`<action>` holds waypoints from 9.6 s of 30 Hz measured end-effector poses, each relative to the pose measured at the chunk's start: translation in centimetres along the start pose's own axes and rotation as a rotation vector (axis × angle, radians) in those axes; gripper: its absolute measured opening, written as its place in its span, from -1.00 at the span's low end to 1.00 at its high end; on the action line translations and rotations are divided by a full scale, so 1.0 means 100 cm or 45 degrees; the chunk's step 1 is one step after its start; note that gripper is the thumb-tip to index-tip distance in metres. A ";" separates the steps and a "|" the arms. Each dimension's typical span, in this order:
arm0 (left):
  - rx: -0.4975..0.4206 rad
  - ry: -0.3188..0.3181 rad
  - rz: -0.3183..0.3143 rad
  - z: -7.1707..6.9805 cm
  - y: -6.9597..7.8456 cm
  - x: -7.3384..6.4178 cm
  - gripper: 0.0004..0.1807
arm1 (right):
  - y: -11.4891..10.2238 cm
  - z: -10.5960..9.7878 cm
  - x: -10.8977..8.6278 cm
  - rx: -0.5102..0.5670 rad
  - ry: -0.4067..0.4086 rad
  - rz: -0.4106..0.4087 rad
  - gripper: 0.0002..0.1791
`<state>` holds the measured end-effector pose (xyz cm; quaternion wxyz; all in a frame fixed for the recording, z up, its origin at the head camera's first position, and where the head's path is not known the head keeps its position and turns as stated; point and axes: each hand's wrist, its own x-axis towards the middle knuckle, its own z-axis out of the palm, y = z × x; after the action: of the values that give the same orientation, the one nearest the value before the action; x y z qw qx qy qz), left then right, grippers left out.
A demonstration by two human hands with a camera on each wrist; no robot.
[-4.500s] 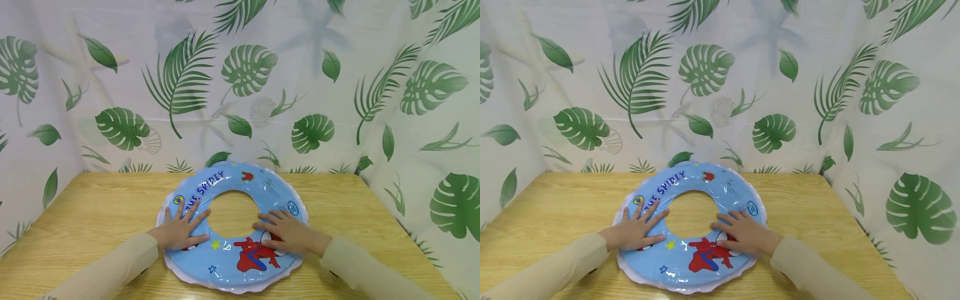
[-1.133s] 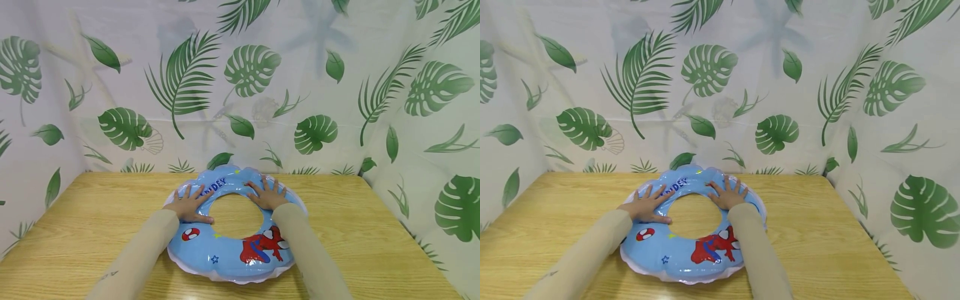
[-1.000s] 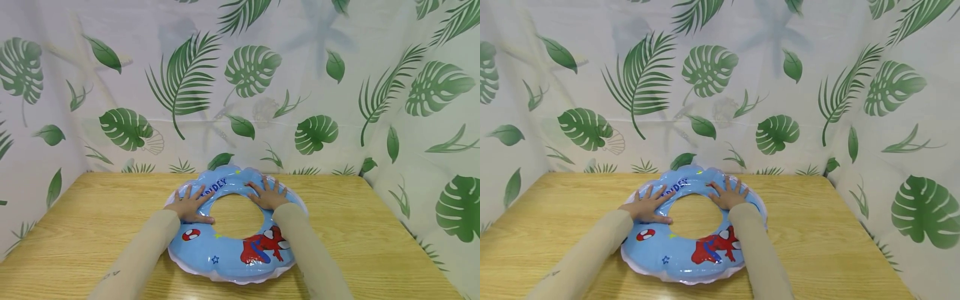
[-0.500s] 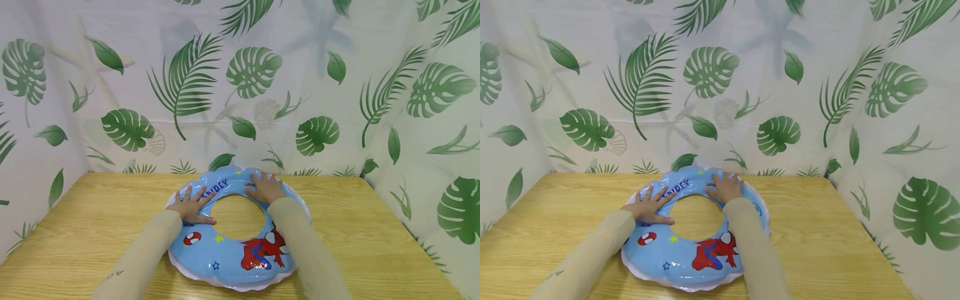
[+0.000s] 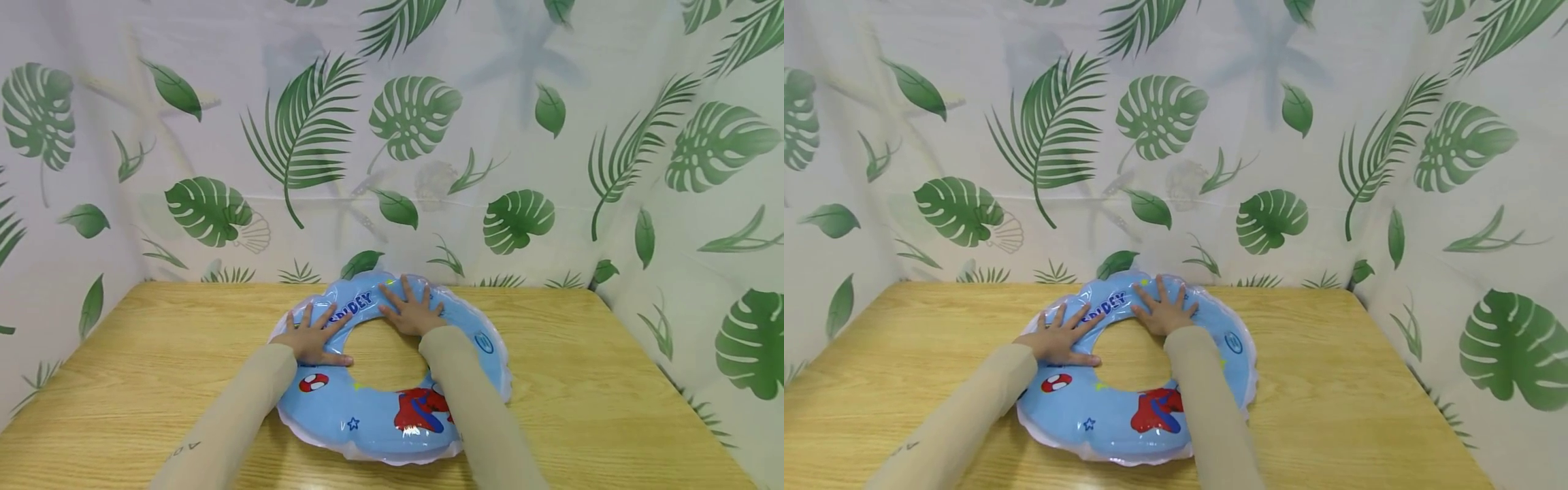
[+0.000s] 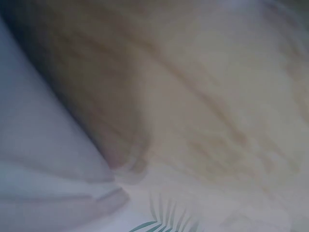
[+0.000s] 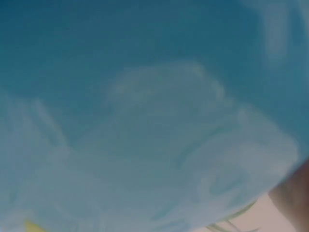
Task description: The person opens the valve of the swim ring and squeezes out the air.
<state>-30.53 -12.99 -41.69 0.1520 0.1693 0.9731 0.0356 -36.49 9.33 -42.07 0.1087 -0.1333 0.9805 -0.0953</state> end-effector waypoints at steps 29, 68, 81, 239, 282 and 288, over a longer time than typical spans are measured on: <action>0.010 0.014 -0.014 0.002 -0.003 0.000 0.00 | -0.006 0.004 0.004 -0.081 -0.128 0.089 -0.37; -0.013 0.028 0.008 0.004 -0.005 0.002 0.00 | 0.041 0.000 -0.031 -0.062 -0.089 0.045 -0.33; 0.025 0.074 0.012 0.002 -0.002 -0.003 0.01 | 0.042 0.002 -0.028 -0.078 -0.111 0.053 -0.32; -0.023 0.146 0.263 0.023 0.017 -0.080 -0.06 | 0.049 0.036 -0.162 -0.218 -0.149 -0.896 -0.30; 0.063 -0.121 0.241 0.026 0.031 -0.087 0.21 | 0.081 0.027 -0.143 -0.226 -0.039 -0.814 -0.36; 0.021 -0.244 0.207 0.004 0.034 -0.086 0.18 | 0.082 0.029 -0.143 -0.204 -0.043 -0.822 -0.37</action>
<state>-21.62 -12.72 -39.24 0.2395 0.2515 0.9374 0.0236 -24.37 20.68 -43.94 0.0781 -0.4468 0.8900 -0.0454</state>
